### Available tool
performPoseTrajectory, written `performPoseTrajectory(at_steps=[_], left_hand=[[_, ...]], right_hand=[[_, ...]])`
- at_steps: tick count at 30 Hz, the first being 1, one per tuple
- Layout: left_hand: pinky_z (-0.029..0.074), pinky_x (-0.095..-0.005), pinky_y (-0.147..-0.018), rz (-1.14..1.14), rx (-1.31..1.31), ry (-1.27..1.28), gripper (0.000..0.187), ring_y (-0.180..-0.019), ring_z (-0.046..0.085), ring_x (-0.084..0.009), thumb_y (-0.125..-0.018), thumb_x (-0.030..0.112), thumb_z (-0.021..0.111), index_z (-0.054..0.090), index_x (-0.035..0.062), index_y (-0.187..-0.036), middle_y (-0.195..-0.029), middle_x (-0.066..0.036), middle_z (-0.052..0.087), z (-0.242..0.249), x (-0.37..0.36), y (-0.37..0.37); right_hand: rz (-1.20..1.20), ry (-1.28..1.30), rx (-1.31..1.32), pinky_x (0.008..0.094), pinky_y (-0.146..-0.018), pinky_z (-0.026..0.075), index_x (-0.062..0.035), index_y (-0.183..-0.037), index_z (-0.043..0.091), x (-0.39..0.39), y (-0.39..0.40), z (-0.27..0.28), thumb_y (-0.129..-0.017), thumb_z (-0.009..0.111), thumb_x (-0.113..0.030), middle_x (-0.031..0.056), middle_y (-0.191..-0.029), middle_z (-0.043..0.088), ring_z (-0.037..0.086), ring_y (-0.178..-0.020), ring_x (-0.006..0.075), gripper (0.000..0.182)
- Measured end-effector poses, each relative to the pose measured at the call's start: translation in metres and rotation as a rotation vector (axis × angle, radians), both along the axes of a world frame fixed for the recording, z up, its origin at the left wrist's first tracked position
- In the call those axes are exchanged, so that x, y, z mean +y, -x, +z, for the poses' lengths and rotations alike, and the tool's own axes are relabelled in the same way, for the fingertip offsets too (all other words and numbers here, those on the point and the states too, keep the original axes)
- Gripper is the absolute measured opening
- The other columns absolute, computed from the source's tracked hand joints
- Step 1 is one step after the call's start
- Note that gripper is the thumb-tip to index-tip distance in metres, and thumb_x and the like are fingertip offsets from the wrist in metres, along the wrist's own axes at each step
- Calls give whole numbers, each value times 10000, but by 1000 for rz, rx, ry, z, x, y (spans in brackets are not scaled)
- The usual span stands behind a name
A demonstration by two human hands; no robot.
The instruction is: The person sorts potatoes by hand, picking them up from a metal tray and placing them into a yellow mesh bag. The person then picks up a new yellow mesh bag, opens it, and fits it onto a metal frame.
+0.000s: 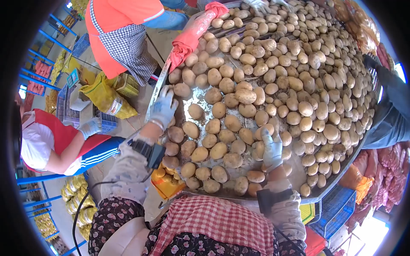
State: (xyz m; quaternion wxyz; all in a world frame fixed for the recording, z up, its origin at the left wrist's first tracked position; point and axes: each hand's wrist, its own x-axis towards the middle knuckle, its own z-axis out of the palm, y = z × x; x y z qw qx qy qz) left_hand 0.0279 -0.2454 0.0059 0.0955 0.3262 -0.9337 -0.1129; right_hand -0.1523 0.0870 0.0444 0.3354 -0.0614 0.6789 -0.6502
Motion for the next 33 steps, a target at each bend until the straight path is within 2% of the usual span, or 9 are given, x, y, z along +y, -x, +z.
performPoseTrajectory(at_steps=[14, 16, 18, 20, 24, 27, 30, 31, 33], left_hand=[[437, -449, -972, 168, -421, -161, 499, -1215, 499, -340, -823, 217, 592, 462, 155, -1300, -1386, -159, 420, 0, -28, 36], [452, -437, -950, 182, -303, -129, 448, -1169, 538, -337, -850, 251, 608, 505, 112, -1264, -1290, -183, 513, 35, 7, 21], [466, -425, -920, 200, 404, -347, 391, -1100, 574, -340, -879, 280, 599, 562, 61, -1201, -1134, -195, 603, 56, 40, 6], [518, -349, -761, 46, 612, -605, 251, -912, 653, -305, -902, 195, 575, 619, 39, -1095, -937, -198, 665, 66, 95, 7], [482, -423, -815, -353, 662, -188, 352, -925, 615, -316, -853, 234, 585, 589, -6, -1111, -989, -200, 632, 73, 150, 13], [423, -469, -899, -73, 138, 350, 427, -1020, 556, -333, -793, 287, 580, 583, 21, -1126, -1084, -183, 585, 63, 134, -28], [452, -446, -828, 99, -9, 202, 312, -979, 549, -343, -807, 267, 576, 604, 74, -1050, -1045, -148, 571, 19, 100, -50], [456, -448, -816, 97, -81, 103, 284, -978, 557, -337, -815, 270, 574, 606, 80, -1024, -1050, -144, 575, 17, 92, -44], [460, -451, -805, 89, -148, 7, 259, -977, 564, -330, -823, 273, 572, 608, 86, -997, -1055, -140, 579, 13, 77, -32]], right_hand=[[41, 77, -39, 259, -587, 501, -51, -1113, 539, 3, -6, 9, -902, 609, -402, 55, -902, 621, 595, -684, 136, 415], [75, 71, -21, 264, -592, 504, -48, -1115, 541, 14, 0, 1, -898, 593, -457, 62, -911, 625, 600, -696, 143, 466], [106, 370, -442, 276, -586, 497, -42, -1121, 546, 28, 6, -10, -874, 516, -603, 84, -932, 635, 611, -737, 166, 614], [13, 265, -160, 302, -570, 485, -38, -1121, 551, -1, -31, 37, -853, 420, -698, 121, -1010, 631, 621, -802, 215, 724], [259, 745, -837, 357, -759, 514, -19, -1238, 502, -14, -44, 11, -905, 351, -648, 141, -1225, 555, 583, -1032, 297, 728], [340, 167, 430, 371, -952, 447, -11, -1308, 451, -15, -54, 6, -974, 276, -539, 118, -1269, 537, 524, -1155, 280, 649], [252, 877, -660, 401, -1041, 369, 16, -1322, 398, -17, -53, 39, -995, 377, -345, 123, -1291, 526, 491, -1209, 233, 488], [246, 883, -656, 401, -1041, 369, 16, -1322, 398, -17, -55, 36, -995, 377, -345, 123, -1291, 526, 491, -1209, 233, 488], [334, 275, 196, 408, -1044, 368, 39, -1313, 391, -11, -56, 11, -992, 390, -332, 152, -1288, 523, 507, -1192, 251, 490]])
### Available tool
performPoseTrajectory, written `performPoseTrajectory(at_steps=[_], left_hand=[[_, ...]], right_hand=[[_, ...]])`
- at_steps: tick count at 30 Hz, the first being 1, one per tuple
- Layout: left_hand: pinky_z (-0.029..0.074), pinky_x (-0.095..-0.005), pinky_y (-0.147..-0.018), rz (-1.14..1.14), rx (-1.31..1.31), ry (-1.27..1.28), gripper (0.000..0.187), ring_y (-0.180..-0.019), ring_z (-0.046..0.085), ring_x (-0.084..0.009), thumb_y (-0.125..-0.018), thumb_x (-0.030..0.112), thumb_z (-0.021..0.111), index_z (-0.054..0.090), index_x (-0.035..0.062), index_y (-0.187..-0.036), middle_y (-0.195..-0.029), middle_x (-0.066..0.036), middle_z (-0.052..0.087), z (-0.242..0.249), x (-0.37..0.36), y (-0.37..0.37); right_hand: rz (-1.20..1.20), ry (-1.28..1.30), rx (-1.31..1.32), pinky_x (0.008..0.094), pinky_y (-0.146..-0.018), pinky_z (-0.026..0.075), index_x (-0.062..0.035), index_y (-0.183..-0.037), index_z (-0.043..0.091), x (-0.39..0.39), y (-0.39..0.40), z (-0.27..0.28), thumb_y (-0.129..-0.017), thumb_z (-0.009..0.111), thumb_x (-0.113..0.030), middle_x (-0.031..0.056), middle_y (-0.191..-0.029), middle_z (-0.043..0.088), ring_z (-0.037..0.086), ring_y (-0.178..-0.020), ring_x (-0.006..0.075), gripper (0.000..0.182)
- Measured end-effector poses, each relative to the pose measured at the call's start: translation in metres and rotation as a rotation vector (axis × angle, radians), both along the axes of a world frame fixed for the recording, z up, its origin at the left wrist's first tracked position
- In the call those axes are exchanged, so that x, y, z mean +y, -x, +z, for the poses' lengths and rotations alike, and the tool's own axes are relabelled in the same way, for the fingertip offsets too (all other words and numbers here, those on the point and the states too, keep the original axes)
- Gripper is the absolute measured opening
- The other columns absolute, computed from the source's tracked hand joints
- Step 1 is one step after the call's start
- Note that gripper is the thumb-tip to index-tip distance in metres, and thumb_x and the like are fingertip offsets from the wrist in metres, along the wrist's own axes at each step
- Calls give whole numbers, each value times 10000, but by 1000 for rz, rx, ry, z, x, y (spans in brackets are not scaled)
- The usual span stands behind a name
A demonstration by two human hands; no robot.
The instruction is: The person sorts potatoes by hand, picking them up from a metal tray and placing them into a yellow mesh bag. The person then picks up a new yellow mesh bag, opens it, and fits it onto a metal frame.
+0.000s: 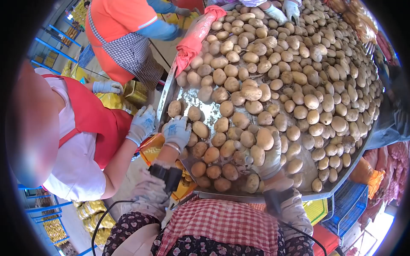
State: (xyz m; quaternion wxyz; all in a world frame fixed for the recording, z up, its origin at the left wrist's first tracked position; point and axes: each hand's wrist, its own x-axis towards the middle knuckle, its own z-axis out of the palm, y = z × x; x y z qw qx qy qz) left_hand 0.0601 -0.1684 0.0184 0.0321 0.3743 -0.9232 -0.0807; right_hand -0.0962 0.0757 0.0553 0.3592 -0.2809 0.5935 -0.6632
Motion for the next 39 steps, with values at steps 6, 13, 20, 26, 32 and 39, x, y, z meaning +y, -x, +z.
performPoseTrajectory(at_steps=[6, 13, 20, 26, 32, 39], left_hand=[[489, -427, -766, -24, 589, -122, 204, -863, 602, -353, -854, 228, 588, 606, 103, -1015, -941, -152, 622, 17, -36, 43], [497, -444, -834, -185, -134, 32, 328, -1004, 617, -313, -854, 285, 585, 615, 166, -1158, -1111, -116, 632, 22, -74, 171], [471, -482, -890, -162, -270, -249, 536, -1080, 576, -397, -728, 321, 657, 531, 121, -1208, -1157, -233, 599, 12, -90, 167], [490, -269, -860, -69, 892, -1108, 445, -977, 573, -129, -838, 105, 690, 544, 23, -1250, -1123, -81, 622, 39, 1, 111], [460, -401, -944, -649, 872, -462, 398, -1061, 581, -303, -811, 80, 659, 567, 41, -1197, -1152, -125, 614, 55, 124, 119], [374, -425, -1024, -784, 871, -687, 388, -1204, 485, -330, -899, 232, 568, 533, 37, -1233, -1232, -155, 563, 49, 139, 129]], right_hand=[[87, 352, -1016, 368, -923, 478, 30, -1248, 456, 17, 23, 11, -878, 521, -552, 155, -1183, 570, 578, -1059, 264, 692], [-204, 132, -984, 372, -872, 509, 17, -1251, 469, 33, 18, -5, -878, 566, -477, 140, -1117, 600, 615, -976, 253, 626], [-67, 277, -1131, 423, -980, 449, 2, -1273, 471, 42, 15, 4, -926, 474, -417, 209, -1257, 529, 554, -1123, 309, 544], [-85, 209, -1032, 389, -971, 456, -22, -1402, 354, 29, 20, 22, -943, 449, -393, 222, -1338, 468, 565, -1096, 284, 598], [-153, 238, -1096, 387, -830, 536, -46, -1287, 465, 30, 40, -11, -929, 473, -458, 142, -1176, 584, 612, -999, 253, 545], [-229, 162, -939, 365, -774, 542, -51, -1165, 542, 46, 35, -2, -943, 506, -368, 97, -1065, 613, 610, -952, 207, 388]])
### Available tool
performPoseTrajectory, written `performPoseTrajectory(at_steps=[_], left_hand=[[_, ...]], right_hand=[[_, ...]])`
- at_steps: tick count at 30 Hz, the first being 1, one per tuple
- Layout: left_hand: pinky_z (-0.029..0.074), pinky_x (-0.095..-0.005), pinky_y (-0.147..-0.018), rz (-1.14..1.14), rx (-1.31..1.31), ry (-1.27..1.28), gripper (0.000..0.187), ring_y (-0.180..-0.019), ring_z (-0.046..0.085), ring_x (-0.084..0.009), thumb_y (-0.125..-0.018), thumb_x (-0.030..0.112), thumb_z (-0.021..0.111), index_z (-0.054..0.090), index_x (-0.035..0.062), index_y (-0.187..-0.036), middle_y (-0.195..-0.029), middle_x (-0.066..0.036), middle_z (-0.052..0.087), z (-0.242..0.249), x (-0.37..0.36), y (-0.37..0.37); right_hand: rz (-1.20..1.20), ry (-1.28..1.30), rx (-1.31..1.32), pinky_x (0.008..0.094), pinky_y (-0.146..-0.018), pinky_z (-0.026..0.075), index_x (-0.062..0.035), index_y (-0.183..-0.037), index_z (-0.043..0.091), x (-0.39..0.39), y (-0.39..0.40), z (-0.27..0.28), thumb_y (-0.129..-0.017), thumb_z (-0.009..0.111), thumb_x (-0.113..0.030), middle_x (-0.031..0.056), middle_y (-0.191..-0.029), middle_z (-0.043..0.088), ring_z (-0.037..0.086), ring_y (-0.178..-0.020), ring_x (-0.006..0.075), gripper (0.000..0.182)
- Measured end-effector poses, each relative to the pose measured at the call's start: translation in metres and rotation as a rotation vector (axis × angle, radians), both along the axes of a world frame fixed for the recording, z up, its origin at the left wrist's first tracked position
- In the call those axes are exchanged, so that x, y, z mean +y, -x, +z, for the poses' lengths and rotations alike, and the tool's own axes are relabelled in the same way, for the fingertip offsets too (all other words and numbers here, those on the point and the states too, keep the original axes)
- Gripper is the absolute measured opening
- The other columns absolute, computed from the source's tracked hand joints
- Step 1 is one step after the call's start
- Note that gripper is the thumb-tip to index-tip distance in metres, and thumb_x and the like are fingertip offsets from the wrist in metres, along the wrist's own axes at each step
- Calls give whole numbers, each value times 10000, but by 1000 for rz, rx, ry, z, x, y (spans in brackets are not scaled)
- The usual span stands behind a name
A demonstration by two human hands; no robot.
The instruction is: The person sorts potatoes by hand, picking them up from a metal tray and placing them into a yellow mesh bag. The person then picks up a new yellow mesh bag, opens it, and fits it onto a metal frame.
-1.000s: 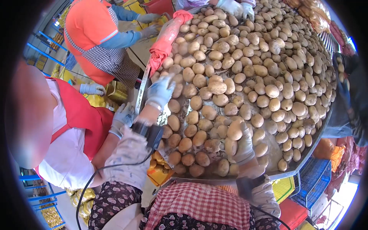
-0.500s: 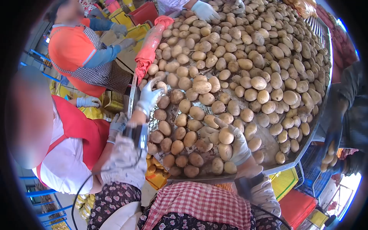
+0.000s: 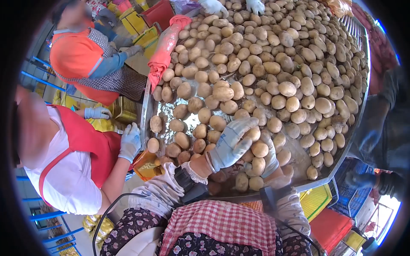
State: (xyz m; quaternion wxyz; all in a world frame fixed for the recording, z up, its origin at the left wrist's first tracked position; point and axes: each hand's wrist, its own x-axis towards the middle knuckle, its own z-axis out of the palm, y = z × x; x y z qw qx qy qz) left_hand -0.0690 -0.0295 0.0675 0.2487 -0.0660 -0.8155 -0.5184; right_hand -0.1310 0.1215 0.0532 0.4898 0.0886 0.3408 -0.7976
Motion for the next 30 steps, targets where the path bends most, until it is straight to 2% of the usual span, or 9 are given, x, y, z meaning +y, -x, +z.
performPoseTrajectory(at_steps=[4, 7, 10, 16, 18, 21, 23, 26, 30], left_hand=[[396, -420, -979, 237, 144, 100, 334, -1109, 520, -344, -914, 201, 511, 553, 22, -1193, -1186, -164, 573, -4, -29, 8], [421, -460, -862, 689, -183, 765, 279, -950, 533, -313, -802, 303, 640, 621, 87, -977, -971, -111, 595, -23, -95, 1], [334, -496, -990, 527, -581, 915, 452, -1179, 430, -320, -787, 441, 627, 624, 82, -1061, -1300, -127, 455, -45, -107, -12], [255, -482, -1088, 310, -514, 832, 455, -1302, 323, -395, -766, 405, 672, 618, 68, -1067, -1415, -165, 360, -47, -132, -12], [361, -443, -1021, 330, -385, 873, 441, -1211, 446, -356, -758, 331, 714, 602, 48, -1078, -1318, -176, 469, -37, -131, -12], [492, -408, -834, 340, -289, 190, 487, -910, 617, -336, -783, 227, 712, 522, 2, -1171, -983, -162, 626, -27, -136, 9], [473, -450, -841, 473, 4, 462, 505, -948, 599, -365, -840, 285, 642, 490, 54, -1262, -1032, -186, 633, -23, -154, 60], [456, -471, -879, 493, -623, 919, 561, -1027, 601, -338, -850, 356, 588, 429, 216, -1369, -1075, -147, 649, -13, -158, 122], [497, -457, -831, 326, -762, 974, 376, -1005, 630, -306, -880, 227, 535, 533, 195, -1254, -1103, -140, 648, -29, -158, 169]], right_hand=[[11, 38, 388, 334, -795, 524, -41, -1133, 548, 11, -1, 9, -926, 557, -264, 69, -1036, 615, 605, -928, 181, 304], [-168, 19, 311, 325, -821, 513, -26, -1130, 541, 15, 1, 12, -923, 562, -244, 70, -1036, 613, 608, -904, 183, 301], [-136, 106, 162, 341, -799, 525, -31, -1150, 528, 26, 3, 6, -941, 532, -292, 81, -1038, 611, 613, -902, 196, 335], [-124, 69, 66, 375, -813, 517, -50, -1164, 527, 48, -7, -8, -953, 507, -295, 84, -1060, 602, 596, -945, 212, 323], [-130, 46, 71, 376, -827, 512, -52, -1172, 525, 51, -7, -6, -953, 506, -290, 84, -1072, 598, 592, -958, 212, 324], [-143, 16, 72, 377, -847, 504, -54, -1183, 521, 56, -8, -4, -954, 506, -284, 83, -1090, 593, 586, -976, 212, 325], [-141, -6, 63, 379, -860, 499, -56, -1191, 518, 59, -10, -5, -955, 505, -279, 82, -1102, 589, 582, -989, 212, 326], [-152, -25, 50, 380, -880, 492, -58, -1203, 514, 62, -11, -7, -955, 504, -272, 81, -1120, 584, 576, -1007, 213, 328], [-173, -61, 15, 382, -907, 482, -62, -1219, 508, 72, -18, -5, -956, 503, -264, 79, -1143, 576, 568, -1032, 213, 331]])
